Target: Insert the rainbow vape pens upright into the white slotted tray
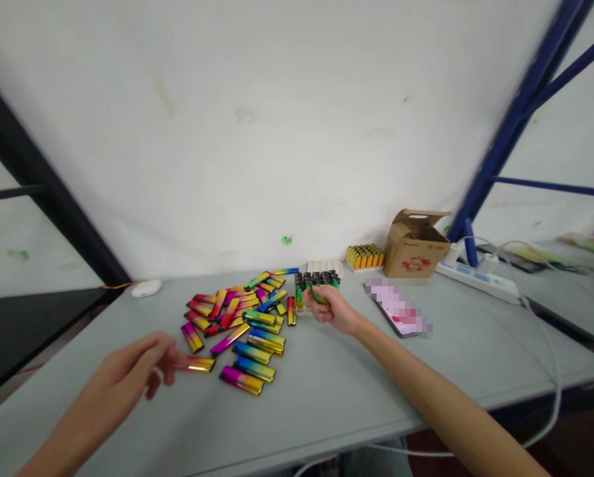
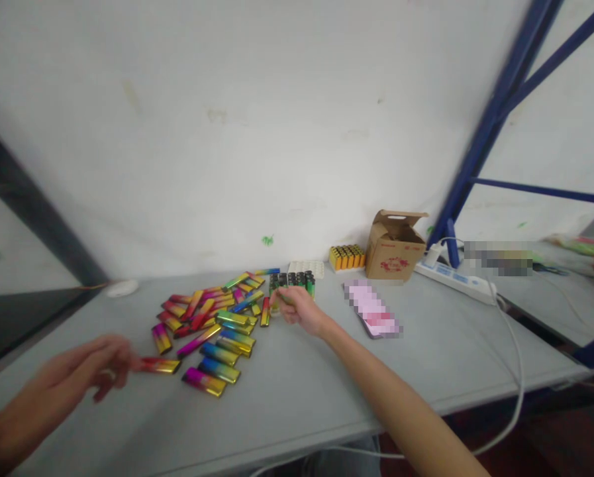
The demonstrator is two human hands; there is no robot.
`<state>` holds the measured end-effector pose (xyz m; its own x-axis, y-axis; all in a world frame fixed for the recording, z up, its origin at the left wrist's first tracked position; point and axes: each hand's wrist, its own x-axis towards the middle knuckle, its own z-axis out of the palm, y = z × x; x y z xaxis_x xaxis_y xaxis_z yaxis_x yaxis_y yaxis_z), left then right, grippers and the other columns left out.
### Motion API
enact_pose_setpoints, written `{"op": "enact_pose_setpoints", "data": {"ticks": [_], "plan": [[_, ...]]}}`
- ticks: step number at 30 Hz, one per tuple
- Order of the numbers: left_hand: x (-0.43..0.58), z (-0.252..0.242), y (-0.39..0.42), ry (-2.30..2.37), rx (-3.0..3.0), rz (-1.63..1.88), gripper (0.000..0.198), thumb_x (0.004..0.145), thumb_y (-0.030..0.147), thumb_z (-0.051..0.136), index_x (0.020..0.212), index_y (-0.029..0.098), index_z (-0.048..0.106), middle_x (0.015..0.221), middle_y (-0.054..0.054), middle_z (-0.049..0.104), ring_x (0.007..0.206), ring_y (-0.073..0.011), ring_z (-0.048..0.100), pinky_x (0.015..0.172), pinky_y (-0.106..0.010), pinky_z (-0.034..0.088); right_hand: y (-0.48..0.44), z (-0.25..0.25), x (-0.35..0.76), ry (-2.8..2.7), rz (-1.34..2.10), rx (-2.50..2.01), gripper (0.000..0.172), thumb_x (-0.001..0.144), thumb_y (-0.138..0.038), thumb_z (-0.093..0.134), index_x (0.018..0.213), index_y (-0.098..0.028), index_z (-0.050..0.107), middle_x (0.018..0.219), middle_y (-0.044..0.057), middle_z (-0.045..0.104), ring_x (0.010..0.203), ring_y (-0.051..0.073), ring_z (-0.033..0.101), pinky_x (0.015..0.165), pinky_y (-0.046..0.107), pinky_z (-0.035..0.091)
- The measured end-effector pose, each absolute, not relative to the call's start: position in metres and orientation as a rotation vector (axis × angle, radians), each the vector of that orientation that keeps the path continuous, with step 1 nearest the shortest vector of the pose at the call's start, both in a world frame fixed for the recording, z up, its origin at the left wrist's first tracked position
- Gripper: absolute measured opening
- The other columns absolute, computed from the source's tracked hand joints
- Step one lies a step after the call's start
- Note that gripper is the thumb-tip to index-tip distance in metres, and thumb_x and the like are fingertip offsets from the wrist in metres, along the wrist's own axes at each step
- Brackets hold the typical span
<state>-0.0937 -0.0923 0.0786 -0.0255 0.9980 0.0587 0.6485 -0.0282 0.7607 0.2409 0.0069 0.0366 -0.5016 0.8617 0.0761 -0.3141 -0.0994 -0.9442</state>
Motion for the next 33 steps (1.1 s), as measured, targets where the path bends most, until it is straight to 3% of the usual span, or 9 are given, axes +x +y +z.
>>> {"op": "enact_pose_setpoints", "data": {"ticks": [4,6,12,17,22,33], "plan": [[-0.025,0.085,-0.034,1.623,1.807,1.075,0.036,0.078,0.048,0.041,0.063,0.02,0.058,0.057,0.0,0.061,0.056,-0.0157,0.056,0.052,-0.025,0.045,0.012,0.024,0.252,-1.186,1.898,-0.626,0.043,0.076,-0.062,0.055,0.073,-0.019,0.048,0.05,-0.011,0.023,0.042,0.006,0.017,0.042,0.021,0.016],[0.005,0.077,-0.006,1.551,1.936,1.173,0.032,0.079,0.044,0.042,0.067,0.019,0.059,0.068,-0.003,0.067,0.068,-0.0185,0.062,0.064,-0.027,0.05,0.013,0.022,0.258,-1.161,1.949,-0.605,0.043,0.077,-0.062,0.055,0.075,-0.019,0.048,0.054,-0.009,0.029,0.044,0.007,0.025,0.043,0.021,0.02],[0.039,0.035,0.036,1.45,2.25,1.121,0.033,0.088,0.037,0.038,0.08,0.018,0.064,0.081,-0.006,0.071,0.076,-0.0201,0.064,0.073,-0.031,0.05,0.012,0.027,0.272,-1.17,1.982,-0.582,0.038,0.082,-0.055,0.057,0.098,-0.02,0.055,0.075,-0.002,0.047,0.056,0.009,0.042,0.044,0.02,0.023],[0.031,0.015,0.031,1.425,2.468,1.041,0.028,0.09,0.032,0.041,0.085,0.017,0.065,0.09,-0.009,0.072,0.088,-0.0229,0.065,0.084,-0.036,0.048,0.012,0.031,0.272,-1.116,2.016,-0.646,0.042,0.078,-0.059,0.057,0.088,-0.018,0.054,0.064,-0.005,0.036,0.048,0.007,0.027,0.04,0.018,0.014],[0.029,0.014,0.02,1.427,2.533,1.049,0.025,0.092,0.028,0.042,0.087,0.018,0.064,0.09,-0.007,0.071,0.087,-0.0215,0.065,0.084,-0.035,0.049,0.012,0.031,0.268,-1.058,1.999,-0.731,0.047,0.076,-0.065,0.05,0.064,-0.021,0.035,0.052,-0.01,0.021,0.043,0.006,0.01,0.037,0.019,0.005],[0.038,0.019,0.003,1.287,2.713,1.042,0.015,0.088,0.016,0.047,0.083,0.018,0.061,0.083,-0.004,0.069,0.082,-0.0195,0.062,0.079,-0.032,0.048,0.008,0.024,0.261,-1.016,1.957,-0.754,0.035,0.069,-0.052,0.047,0.06,-0.023,0.03,0.05,-0.01,0.02,0.041,0.006,0.01,0.038,0.02,0.009]]}}
